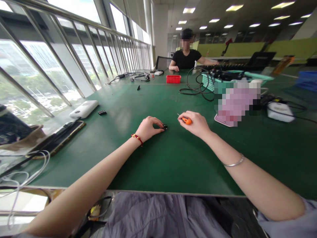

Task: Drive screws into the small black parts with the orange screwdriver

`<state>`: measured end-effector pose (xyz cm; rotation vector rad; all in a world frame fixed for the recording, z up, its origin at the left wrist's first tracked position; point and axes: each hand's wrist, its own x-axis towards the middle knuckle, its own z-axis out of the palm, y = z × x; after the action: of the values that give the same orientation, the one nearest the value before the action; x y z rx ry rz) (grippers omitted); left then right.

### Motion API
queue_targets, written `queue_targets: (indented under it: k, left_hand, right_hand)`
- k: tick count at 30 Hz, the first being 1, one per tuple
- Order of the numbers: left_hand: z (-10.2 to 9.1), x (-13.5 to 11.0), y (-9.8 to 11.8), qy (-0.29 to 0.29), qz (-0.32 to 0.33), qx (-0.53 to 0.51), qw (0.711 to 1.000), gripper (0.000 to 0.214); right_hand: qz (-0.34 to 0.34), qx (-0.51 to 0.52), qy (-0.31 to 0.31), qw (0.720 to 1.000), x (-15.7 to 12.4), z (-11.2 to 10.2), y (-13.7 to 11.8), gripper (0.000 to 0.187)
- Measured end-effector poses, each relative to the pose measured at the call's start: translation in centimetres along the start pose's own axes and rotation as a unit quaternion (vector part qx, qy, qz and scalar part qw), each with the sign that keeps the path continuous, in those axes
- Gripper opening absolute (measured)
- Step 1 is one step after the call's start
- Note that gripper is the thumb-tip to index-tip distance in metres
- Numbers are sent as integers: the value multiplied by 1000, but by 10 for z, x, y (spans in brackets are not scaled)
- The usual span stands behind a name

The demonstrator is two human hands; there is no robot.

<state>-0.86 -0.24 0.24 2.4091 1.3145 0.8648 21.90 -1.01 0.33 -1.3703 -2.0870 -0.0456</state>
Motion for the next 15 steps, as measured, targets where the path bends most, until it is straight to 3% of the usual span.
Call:
queue_targets:
  k: [5, 10, 15]
  left_hand:
    - [-38, -20, -32, 0, -35, -6, 999, 17]
    - [-87, -47, -67, 19, -133, 34, 990, 28]
    - [-114, -66, -78, 21, -168, 77, 983, 37]
  right_hand:
    - [0, 1, -13, 1000, 0, 0, -2, 14]
    - [-6, 9, -21, 1000, 0, -2, -4, 14]
    - [-22, 13, -32, 999, -1, 0, -3, 13]
